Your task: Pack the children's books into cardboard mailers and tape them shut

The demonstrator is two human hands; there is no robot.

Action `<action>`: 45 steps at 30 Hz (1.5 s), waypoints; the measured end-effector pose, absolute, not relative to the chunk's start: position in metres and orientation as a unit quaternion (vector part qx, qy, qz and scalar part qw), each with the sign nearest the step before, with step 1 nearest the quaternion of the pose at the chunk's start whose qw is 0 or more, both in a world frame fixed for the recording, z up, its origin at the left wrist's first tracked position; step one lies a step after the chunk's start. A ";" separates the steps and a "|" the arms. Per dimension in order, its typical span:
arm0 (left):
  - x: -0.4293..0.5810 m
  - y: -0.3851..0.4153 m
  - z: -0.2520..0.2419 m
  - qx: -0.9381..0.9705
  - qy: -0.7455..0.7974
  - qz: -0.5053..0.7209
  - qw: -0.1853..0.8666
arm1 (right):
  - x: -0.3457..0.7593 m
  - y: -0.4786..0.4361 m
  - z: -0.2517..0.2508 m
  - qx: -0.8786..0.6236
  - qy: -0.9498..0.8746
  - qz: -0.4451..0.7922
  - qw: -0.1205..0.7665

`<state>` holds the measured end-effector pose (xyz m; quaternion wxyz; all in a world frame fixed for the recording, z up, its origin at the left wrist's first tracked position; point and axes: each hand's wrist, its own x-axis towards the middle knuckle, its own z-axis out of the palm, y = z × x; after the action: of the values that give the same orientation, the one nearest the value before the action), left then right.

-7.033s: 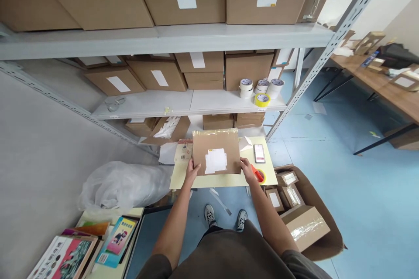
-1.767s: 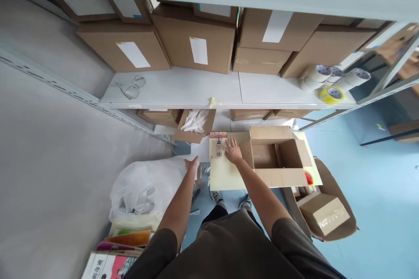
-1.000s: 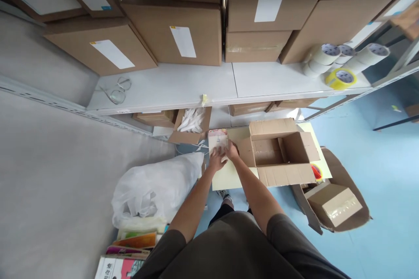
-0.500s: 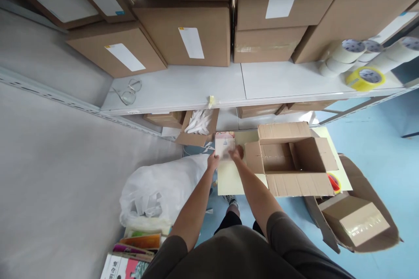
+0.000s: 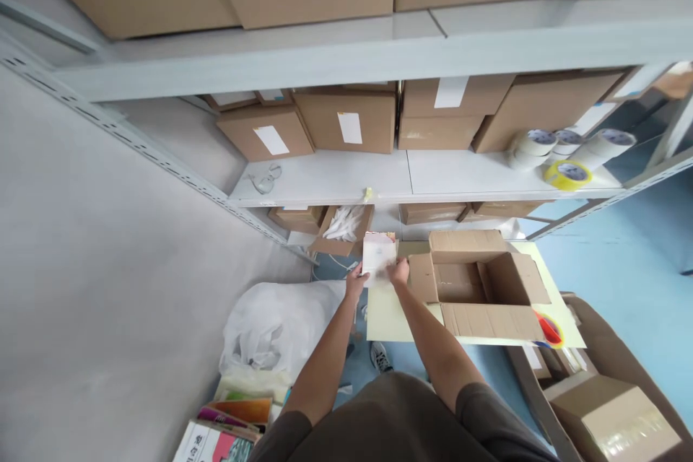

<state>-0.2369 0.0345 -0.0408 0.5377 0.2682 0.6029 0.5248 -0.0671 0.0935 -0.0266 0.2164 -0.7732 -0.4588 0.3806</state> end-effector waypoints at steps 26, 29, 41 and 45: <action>-0.136 0.030 0.131 0.301 0.479 0.635 0.526 | 0.079 0.102 0.148 -0.569 -0.563 0.406 0.441; -0.084 0.030 0.140 0.310 0.493 0.625 0.520 | 0.134 0.100 0.148 -0.564 -0.551 0.410 0.459; 0.100 0.019 0.120 0.326 0.494 0.578 0.562 | 0.318 0.086 0.127 -0.596 -0.494 0.446 0.449; 0.129 -0.001 0.109 0.298 0.533 0.527 0.592 | 0.338 0.121 0.138 -0.533 -0.531 0.523 0.401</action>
<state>0.1293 -0.0014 0.1088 0.5918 0.2977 0.5328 0.5266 0.3376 0.1206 0.1378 0.4011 -0.5330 -0.5308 0.5227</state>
